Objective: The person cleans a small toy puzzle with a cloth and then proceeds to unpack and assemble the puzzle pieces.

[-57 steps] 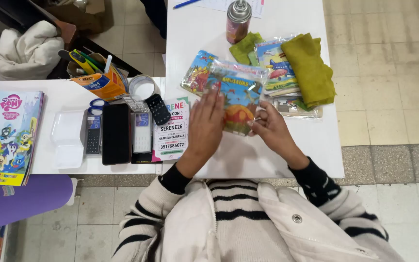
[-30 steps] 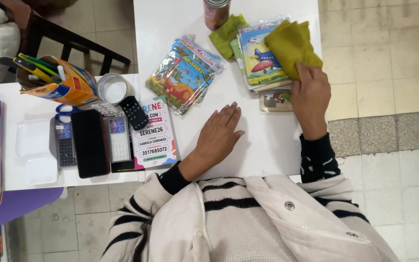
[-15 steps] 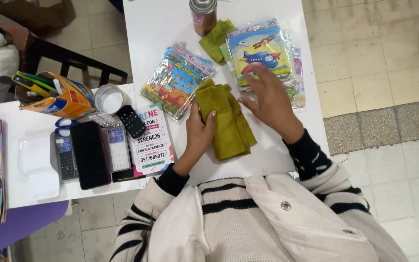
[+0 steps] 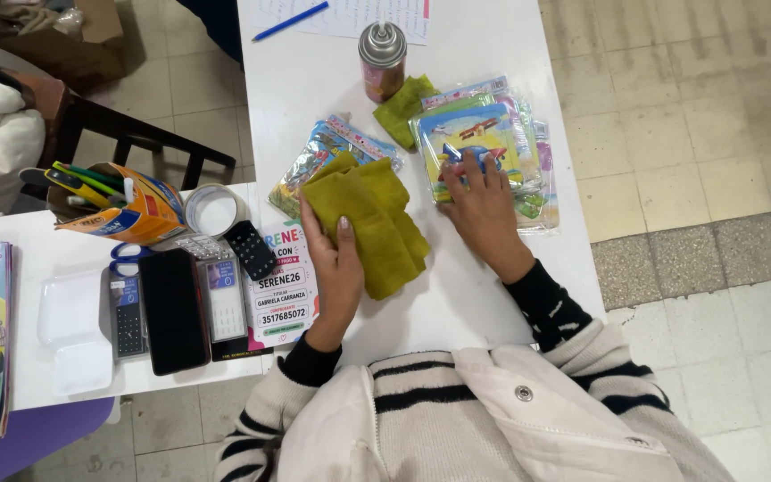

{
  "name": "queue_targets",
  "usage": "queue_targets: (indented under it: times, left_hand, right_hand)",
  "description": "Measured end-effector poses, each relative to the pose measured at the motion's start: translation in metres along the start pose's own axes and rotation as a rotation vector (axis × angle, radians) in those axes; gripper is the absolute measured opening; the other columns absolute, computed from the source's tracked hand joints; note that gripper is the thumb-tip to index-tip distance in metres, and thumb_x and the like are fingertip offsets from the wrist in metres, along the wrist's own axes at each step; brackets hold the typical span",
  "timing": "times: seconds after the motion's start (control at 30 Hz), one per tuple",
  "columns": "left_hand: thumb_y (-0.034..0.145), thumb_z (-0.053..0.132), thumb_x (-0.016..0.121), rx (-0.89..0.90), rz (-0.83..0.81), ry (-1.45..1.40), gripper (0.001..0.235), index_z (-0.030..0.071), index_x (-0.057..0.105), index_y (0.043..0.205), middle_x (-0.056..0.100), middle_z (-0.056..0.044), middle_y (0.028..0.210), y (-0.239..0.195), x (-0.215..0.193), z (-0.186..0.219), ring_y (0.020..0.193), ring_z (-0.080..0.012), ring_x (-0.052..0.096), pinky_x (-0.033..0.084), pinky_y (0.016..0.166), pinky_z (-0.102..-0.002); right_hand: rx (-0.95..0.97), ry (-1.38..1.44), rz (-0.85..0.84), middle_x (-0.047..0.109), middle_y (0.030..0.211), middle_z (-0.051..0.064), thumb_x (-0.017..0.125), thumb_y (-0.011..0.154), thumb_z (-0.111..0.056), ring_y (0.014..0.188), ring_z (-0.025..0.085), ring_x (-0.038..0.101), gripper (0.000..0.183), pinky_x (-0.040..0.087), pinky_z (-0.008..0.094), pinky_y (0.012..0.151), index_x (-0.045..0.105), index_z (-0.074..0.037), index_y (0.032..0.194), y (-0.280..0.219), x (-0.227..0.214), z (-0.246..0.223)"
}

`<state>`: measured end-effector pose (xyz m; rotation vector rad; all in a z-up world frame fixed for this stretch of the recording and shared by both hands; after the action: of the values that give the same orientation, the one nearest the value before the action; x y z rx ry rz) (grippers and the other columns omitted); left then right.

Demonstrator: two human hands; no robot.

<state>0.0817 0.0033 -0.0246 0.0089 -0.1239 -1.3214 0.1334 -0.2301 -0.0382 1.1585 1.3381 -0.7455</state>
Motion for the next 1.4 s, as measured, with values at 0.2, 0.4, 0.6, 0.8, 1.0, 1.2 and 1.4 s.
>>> queue_targets:
  times: [0.2, 0.4, 0.6, 0.8, 1.0, 1.2, 1.4]
  left_hand:
    - [0.11, 0.02, 0.053, 0.068, 0.078, 0.168, 0.077, -0.001, 0.005, 0.167, 0.022, -0.026, 0.166, 0.009, -0.011, 0.007, 0.152, -0.0319, 0.036, 0.03, 0.128, -0.042]
    - [0.106, 0.026, 0.058, 0.393, -0.153, 0.549, 0.077, 0.007, 0.017, 0.168, 0.028, -0.024, 0.17, -0.014, 0.015, 0.043, 0.16, -0.0357, 0.03, 0.028, 0.13, -0.046]
    - [0.114, 0.015, 0.057, -0.375, -0.175, -0.599, 0.046, -0.006, 0.047, 0.154, 0.06, -0.02, 0.138, -0.028, 0.016, -0.103, 0.115, -0.0204, 0.06, 0.051, 0.092, -0.033]
    - [0.108, 0.011, 0.047, -0.314, -0.052, -0.535, 0.036, -0.004, 0.048, 0.14, 0.064, -0.016, 0.136, -0.021, 0.017, -0.083, 0.119, -0.0201, 0.066, 0.054, 0.105, -0.036]
    - [0.102, 0.007, 0.045, -0.397, -0.012, -0.515, 0.04, -0.004, 0.048, 0.141, 0.064, -0.018, 0.134, -0.018, 0.012, -0.097, 0.117, -0.0221, 0.066, 0.052, 0.104, -0.036]
    - [0.104, 0.008, 0.045, -0.388, 0.019, -0.456, 0.039, -0.003, 0.049, 0.14, 0.065, -0.016, 0.132, -0.021, 0.008, -0.097, 0.113, -0.0181, 0.066, 0.052, 0.099, -0.032]
    - [0.107, 0.011, 0.048, -0.368, 0.024, -0.53, 0.035, -0.004, 0.051, 0.139, 0.065, -0.015, 0.128, -0.023, 0.001, -0.115, 0.113, -0.0168, 0.064, 0.051, 0.1, -0.032]
  right_hand:
    - [-0.052, 0.123, 0.118, 0.064, 0.133, 0.017, 0.077, 0.089, -0.016, 0.122, 0.043, 0.06, 0.041, 0.05, 0.053, 0.096, 0.069, -0.008, 0.129, -0.004, -0.019, -0.006]
    - [-0.095, 0.322, 0.445, 0.071, 0.127, 0.01, 0.07, 0.098, 0.002, 0.116, 0.03, 0.069, 0.031, 0.056, 0.043, 0.096, 0.069, -0.004, 0.128, -0.014, -0.087, -0.033]
    - [-0.63, 0.448, 0.291, 0.069, 0.13, 0.009, 0.073, 0.087, -0.006, 0.121, 0.028, 0.066, 0.034, 0.052, 0.044, 0.102, 0.073, -0.014, 0.12, -0.031, -0.065, -0.076]
    - [-0.111, 0.486, 0.144, 0.059, 0.146, 0.017, 0.076, 0.096, -0.021, 0.138, 0.037, 0.055, 0.052, 0.047, 0.05, 0.115, 0.061, -0.004, 0.143, -0.004, -0.017, -0.006]
    - [-0.002, 0.19, -0.048, 0.04, 0.153, 0.033, 0.082, 0.085, -0.036, 0.142, 0.048, 0.039, 0.079, 0.035, 0.057, 0.111, 0.049, 0.006, 0.143, 0.006, 0.01, 0.008]
    - [0.033, 0.098, -0.052, 0.046, 0.155, 0.028, 0.077, 0.088, -0.023, 0.142, 0.043, 0.047, 0.065, 0.041, 0.052, 0.113, 0.054, 0.0, 0.144, -0.001, 0.023, 0.004]
    - [-0.021, 0.175, 0.049, 0.049, 0.148, 0.03, 0.076, 0.086, -0.014, 0.135, 0.046, 0.049, 0.059, 0.04, 0.056, 0.109, 0.058, 0.001, 0.14, 0.0, 0.005, -0.012]
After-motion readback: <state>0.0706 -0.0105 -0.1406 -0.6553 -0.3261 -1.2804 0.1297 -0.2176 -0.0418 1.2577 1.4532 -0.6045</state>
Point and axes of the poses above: each hand's wrist, its own y-axis towards the middle knuckle, its own x-axis out of the palm, z = x × y, the point moved 5 cm from there along y, towards the middle knuckle
